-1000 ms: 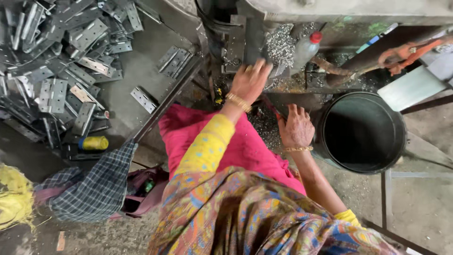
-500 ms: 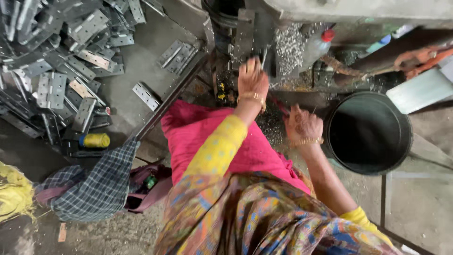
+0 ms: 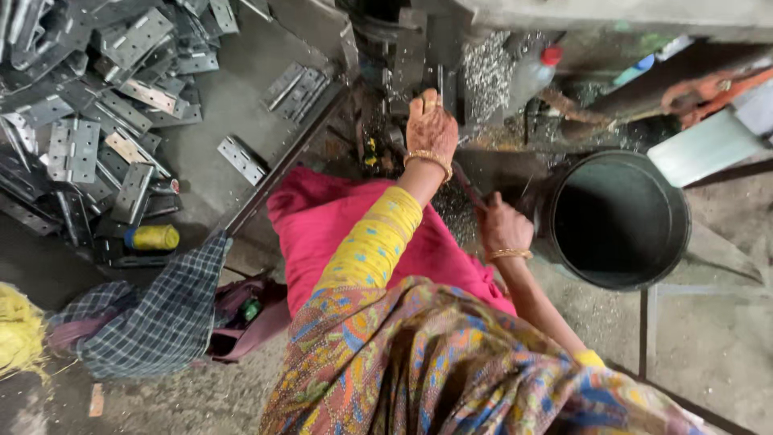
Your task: The person assembles metal hinges by placing components into a machine and using a hand-operated lever to press them together.
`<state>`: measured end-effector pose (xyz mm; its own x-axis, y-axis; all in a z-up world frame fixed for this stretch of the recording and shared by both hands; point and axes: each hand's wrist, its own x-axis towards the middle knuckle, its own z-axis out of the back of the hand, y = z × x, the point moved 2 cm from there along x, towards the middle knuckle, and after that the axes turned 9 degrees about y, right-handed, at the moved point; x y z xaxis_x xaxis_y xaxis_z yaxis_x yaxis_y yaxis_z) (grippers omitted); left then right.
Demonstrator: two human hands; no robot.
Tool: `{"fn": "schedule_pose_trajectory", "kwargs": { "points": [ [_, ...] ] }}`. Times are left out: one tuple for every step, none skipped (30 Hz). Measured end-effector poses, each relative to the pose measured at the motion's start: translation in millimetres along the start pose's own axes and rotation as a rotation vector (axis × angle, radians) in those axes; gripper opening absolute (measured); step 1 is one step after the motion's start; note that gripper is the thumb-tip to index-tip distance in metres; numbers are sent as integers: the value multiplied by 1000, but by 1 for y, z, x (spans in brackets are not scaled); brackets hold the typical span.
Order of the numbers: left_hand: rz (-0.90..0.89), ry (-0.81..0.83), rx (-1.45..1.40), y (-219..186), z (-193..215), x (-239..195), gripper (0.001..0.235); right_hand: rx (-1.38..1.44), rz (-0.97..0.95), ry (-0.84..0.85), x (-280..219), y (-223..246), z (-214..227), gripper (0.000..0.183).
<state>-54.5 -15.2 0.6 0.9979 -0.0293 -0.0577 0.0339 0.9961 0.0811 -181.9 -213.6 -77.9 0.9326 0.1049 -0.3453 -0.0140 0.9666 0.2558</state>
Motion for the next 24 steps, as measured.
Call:
{"fn": "schedule_pose_trajectory", "kwargs": {
  "points": [
    [23, -28, -49, 3, 0, 0, 27, 39, 0, 6, 2, -1, -16, 37],
    [47, -55, -99, 5, 1, 0, 27, 99, 8, 17, 2, -4, -31, 38],
    [33, -99, -79, 8, 3, 0, 27, 138, 19, 38, 9, -6, -37, 40],
    [20, -143, -58, 12, 4, -1, 26, 162, 8, 84, 16, -8, -39, 42],
    [-9, -182, -41, 10, 4, -2, 27, 150, -57, 138, 16, -10, -39, 42],
    [-11, -124, -42, 9, 4, -1, 26, 73, -49, 119, 10, -11, -33, 44],
    [-6, -78, -40, 12, 8, 8, 26, -6, -34, 90, 9, -12, -18, 46],
    [-1, -32, -38, 14, 14, 17, 25, -85, -19, 60, 8, -12, -3, 48],
    [-1, -7, -29, 13, 16, 22, 25, -91, -29, 34, 6, -13, 4, 43],
    [-2, 19, -20, 14, 20, 32, 25, -76, -33, 18, 9, -14, 8, 43],
    [-11, 43, -14, 10, 19, 33, 25, -53, -35, 28, 11, -13, 0, 43],
    [14, 51, -28, 3, 15, 21, 25, -21, -36, 43, 3, -13, -16, 43],
    [53, 26, -32, 5, 19, 23, 25, 33, -9, 44, 8, -8, -28, 43],
    [93, 0, -36, 8, 25, 28, 25, 58, 3, 37, 16, -7, -33, 43],
    [92, -42, -15, 12, 25, 24, 25, 84, 16, 63, 16, -8, -39, 43],
    [91, -85, 6, 16, 24, 21, 26, 96, 11, 100, 19, -9, -38, 43],
    [69, -132, 22, 13, 22, 20, 27, 66, -22, 131, 16, -13, -34, 42],
    [52, -16, 9, 9, 17, 22, 27, 25, -50, 147, 7, -16, -26, 42],
    [54, 86, 1, 12, 17, 34, 27, -21, -55, 146, 7, -15, -11, 42],
    [56, 188, -8, 16, 16, 47, 27, -48, -47, 102, 13, -10, 3, 42],
    [66, 147, -25, 13, 9, 52, 27, -60, -59, 86, 7, -13, 6, 42],
    [78, 107, -42, 11, 2, 58, 28, -58, -67, 74, 4, -15, 3, 42],
    [90, 43, -50, 12, -1, 67, 28, -37, -53, 52, 9, -10, -7, 42],
    [114, -56, -24, 9, -7, 61, 30, 6, -30, 47, 10, -5, -22, 42]
  ]
}}
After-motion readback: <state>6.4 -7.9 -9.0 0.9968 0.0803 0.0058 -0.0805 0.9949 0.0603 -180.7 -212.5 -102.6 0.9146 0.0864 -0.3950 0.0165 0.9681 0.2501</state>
